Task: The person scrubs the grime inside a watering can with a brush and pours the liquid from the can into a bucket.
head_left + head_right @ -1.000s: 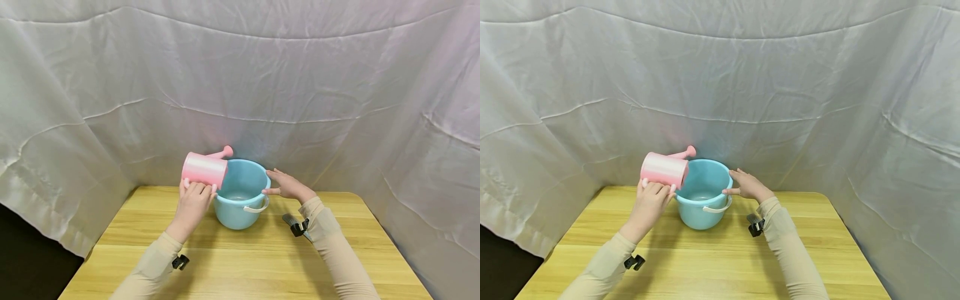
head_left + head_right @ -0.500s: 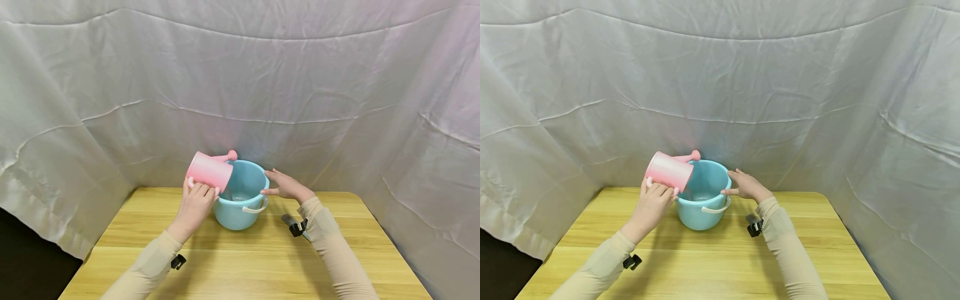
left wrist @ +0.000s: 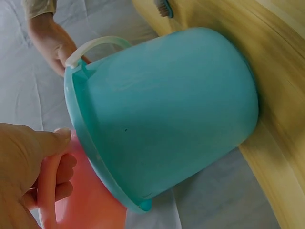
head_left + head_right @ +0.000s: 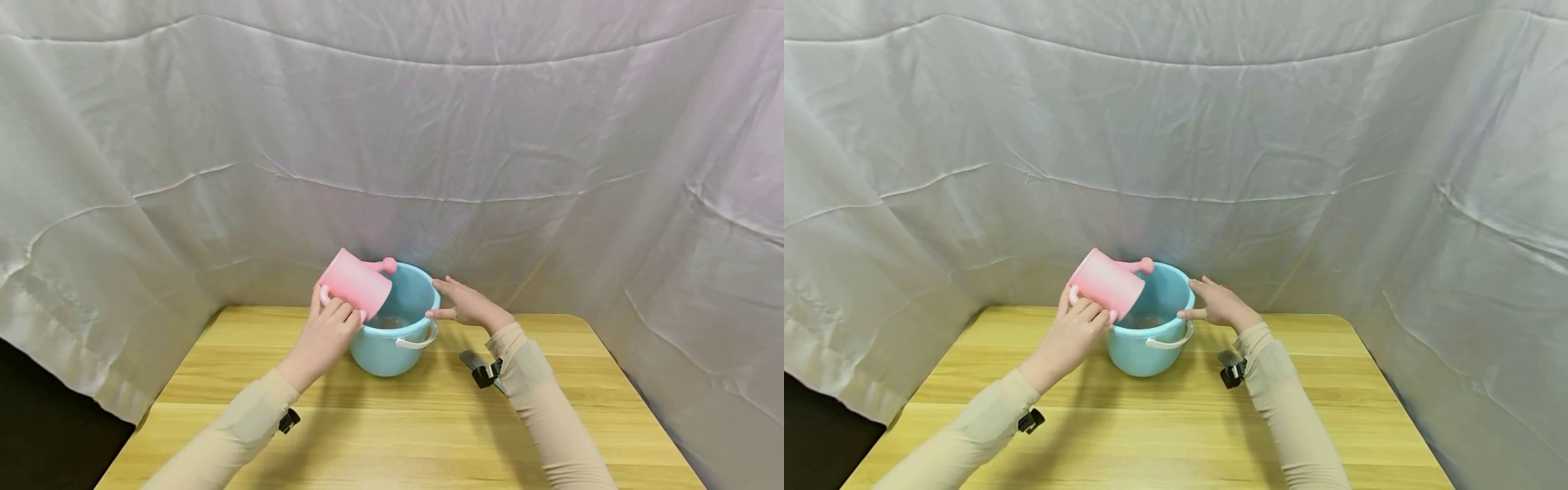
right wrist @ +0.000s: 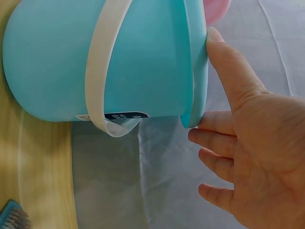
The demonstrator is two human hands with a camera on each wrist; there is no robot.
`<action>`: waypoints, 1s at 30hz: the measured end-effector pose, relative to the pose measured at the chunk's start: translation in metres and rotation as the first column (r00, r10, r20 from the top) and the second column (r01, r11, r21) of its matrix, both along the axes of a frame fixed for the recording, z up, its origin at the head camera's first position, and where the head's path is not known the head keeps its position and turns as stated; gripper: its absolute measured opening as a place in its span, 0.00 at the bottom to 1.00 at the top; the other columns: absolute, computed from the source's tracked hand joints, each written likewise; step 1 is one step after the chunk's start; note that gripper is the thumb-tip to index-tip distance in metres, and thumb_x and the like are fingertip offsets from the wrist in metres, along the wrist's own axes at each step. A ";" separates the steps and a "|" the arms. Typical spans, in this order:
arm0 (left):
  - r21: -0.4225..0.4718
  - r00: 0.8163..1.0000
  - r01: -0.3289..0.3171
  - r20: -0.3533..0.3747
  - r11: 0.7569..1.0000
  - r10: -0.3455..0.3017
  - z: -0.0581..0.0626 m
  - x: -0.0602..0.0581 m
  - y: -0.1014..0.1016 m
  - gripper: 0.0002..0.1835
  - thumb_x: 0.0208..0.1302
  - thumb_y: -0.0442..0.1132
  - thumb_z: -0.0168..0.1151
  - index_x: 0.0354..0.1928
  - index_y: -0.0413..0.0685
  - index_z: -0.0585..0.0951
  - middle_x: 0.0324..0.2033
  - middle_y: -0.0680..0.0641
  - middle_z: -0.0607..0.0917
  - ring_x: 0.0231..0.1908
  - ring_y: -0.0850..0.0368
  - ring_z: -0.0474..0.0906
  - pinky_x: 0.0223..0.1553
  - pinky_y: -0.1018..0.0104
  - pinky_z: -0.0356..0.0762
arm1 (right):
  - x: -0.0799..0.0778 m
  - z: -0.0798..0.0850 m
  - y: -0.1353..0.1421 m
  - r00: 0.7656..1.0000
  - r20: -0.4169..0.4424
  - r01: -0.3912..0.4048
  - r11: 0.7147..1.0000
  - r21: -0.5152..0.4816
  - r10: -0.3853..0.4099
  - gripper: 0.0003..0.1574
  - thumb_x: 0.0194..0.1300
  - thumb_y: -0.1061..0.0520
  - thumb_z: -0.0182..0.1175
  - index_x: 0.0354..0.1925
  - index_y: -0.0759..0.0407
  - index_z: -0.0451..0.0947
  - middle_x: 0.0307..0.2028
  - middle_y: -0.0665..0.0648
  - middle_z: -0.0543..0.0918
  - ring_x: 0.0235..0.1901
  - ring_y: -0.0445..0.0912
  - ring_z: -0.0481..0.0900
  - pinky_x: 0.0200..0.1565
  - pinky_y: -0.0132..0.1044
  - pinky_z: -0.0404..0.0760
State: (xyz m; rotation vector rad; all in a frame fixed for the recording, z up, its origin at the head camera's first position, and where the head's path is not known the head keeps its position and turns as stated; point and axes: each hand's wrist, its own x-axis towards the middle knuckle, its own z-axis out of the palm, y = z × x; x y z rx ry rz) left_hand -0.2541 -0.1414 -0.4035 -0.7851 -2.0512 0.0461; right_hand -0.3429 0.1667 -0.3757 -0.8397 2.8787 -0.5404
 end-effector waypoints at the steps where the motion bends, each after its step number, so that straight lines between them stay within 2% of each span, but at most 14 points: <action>1: -0.011 1.000 0.000 0.006 1.000 0.000 0.000 0.000 0.000 0.10 0.56 0.42 0.71 0.35 0.47 0.81 0.29 0.48 0.79 0.38 0.48 0.75 0.60 0.27 0.65 | 0.000 0.000 0.000 1.000 -0.003 -0.002 1.000 -0.002 0.002 0.55 0.63 0.35 0.60 0.73 0.65 0.53 0.73 0.67 0.57 0.75 0.65 0.46 0.73 0.61 0.51; 6: -0.045 1.000 -0.006 0.014 0.999 0.006 0.001 0.000 0.001 0.09 0.58 0.42 0.69 0.34 0.46 0.80 0.29 0.48 0.80 0.39 0.48 0.75 0.60 0.27 0.66 | 0.002 0.000 -0.001 1.000 -0.017 -0.010 1.000 -0.006 0.010 0.55 0.63 0.36 0.60 0.73 0.66 0.53 0.73 0.68 0.58 0.74 0.66 0.47 0.73 0.62 0.52; 12: -0.072 1.000 -0.001 -0.020 0.997 0.000 0.002 -0.003 0.000 0.05 0.61 0.40 0.64 0.33 0.46 0.79 0.29 0.48 0.79 0.40 0.48 0.74 0.60 0.29 0.67 | 0.002 0.000 -0.002 1.000 -0.012 -0.005 1.000 0.004 0.005 0.55 0.64 0.35 0.59 0.73 0.66 0.53 0.73 0.67 0.57 0.75 0.65 0.46 0.73 0.61 0.52; 16: -0.110 0.999 0.002 -0.033 0.994 -0.006 0.004 -0.004 0.000 0.05 0.58 0.36 0.66 0.33 0.46 0.80 0.30 0.48 0.79 0.40 0.48 0.74 0.61 0.29 0.66 | 0.002 0.001 -0.002 1.000 -0.024 -0.013 1.000 0.005 0.013 0.54 0.64 0.36 0.60 0.73 0.67 0.54 0.73 0.68 0.58 0.74 0.66 0.47 0.73 0.62 0.52; 20: -0.149 0.999 0.009 -0.049 0.989 -0.016 0.009 -0.005 0.001 0.05 0.56 0.33 0.68 0.33 0.45 0.80 0.29 0.47 0.80 0.38 0.47 0.74 0.61 0.29 0.65 | 0.001 0.000 -0.001 0.999 -0.036 -0.019 1.000 0.007 0.019 0.54 0.64 0.36 0.60 0.72 0.67 0.54 0.72 0.69 0.59 0.74 0.67 0.48 0.72 0.63 0.53; 25: -0.214 0.997 -0.007 -0.073 0.977 -0.009 0.017 -0.006 0.002 0.04 0.58 0.29 0.62 0.33 0.44 0.81 0.30 0.47 0.79 0.38 0.47 0.73 0.62 0.30 0.65 | 0.001 -0.001 0.000 0.999 -0.042 -0.024 1.000 0.006 0.024 0.54 0.64 0.36 0.60 0.72 0.67 0.54 0.72 0.68 0.59 0.74 0.67 0.48 0.72 0.62 0.54; 30: -0.269 0.995 -0.033 -0.100 0.963 0.006 0.024 -0.009 0.002 0.05 0.60 0.29 0.59 0.35 0.44 0.82 0.29 0.48 0.78 0.39 0.49 0.73 0.66 0.32 0.62 | 0.001 -0.001 0.000 0.999 -0.042 -0.024 1.000 0.004 0.024 0.54 0.64 0.36 0.60 0.72 0.67 0.54 0.72 0.68 0.59 0.74 0.67 0.48 0.72 0.62 0.53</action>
